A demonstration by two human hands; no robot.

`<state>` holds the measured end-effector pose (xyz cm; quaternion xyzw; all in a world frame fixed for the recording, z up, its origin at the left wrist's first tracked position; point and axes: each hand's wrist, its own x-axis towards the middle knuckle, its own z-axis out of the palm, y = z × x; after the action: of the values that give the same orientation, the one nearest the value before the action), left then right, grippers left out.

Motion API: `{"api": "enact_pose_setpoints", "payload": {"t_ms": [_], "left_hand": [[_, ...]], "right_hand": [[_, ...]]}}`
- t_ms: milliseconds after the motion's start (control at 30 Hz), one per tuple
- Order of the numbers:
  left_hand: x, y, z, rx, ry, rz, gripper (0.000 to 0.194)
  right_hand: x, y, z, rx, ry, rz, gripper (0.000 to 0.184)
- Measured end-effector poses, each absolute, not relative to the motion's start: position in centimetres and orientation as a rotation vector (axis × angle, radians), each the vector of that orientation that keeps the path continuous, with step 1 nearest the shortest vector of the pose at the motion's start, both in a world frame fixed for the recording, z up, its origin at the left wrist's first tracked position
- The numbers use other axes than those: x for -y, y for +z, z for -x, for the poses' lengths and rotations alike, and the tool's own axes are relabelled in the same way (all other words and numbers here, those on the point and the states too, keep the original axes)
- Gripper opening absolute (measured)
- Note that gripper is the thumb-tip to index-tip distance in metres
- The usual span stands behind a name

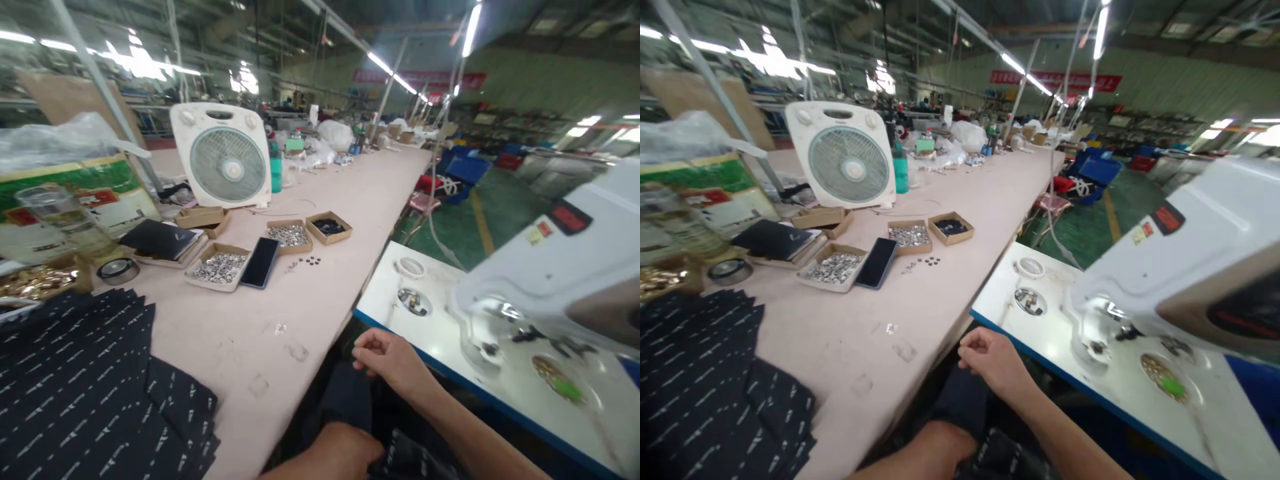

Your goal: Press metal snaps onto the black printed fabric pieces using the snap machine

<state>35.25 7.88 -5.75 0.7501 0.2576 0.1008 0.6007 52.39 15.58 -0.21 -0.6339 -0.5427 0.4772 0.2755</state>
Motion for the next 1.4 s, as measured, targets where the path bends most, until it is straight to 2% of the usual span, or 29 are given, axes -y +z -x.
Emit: {"api": "enact_pose_setpoints", "payload": {"t_ms": [233,400,533,667,833,1400], "left_hand": [[-5.4,-4.2,-35.8,-0.529,0.299,-2.372,0.015],[-3.1,-2.5,-35.8,-0.356,0.222,-2.730,0.023],[-1.8,-1.8,-35.9,-0.297,0.374,-2.835,0.021],[-1.0,-1.4,-36.0,-0.267,0.549,-2.821,0.011],[-0.5,-0.8,-35.9,-0.238,0.697,-2.789,0.019],[0.8,0.4,-35.5,-0.236,0.772,-2.785,0.019]], "right_hand": [[-1.9,-1.9,-56.1,1.251,1.449,1.666,0.024],[3.4,0.1,-56.9,1.297,1.369,1.723,0.022],[6.3,0.4,-56.6,1.292,1.253,1.771,0.016],[8.5,-0.3,-55.8,1.264,1.028,1.794,0.022],[9.6,-0.8,-55.4,1.286,0.931,1.666,0.031],[10.8,-0.8,-55.0,1.466,0.705,1.560,0.038]]}}
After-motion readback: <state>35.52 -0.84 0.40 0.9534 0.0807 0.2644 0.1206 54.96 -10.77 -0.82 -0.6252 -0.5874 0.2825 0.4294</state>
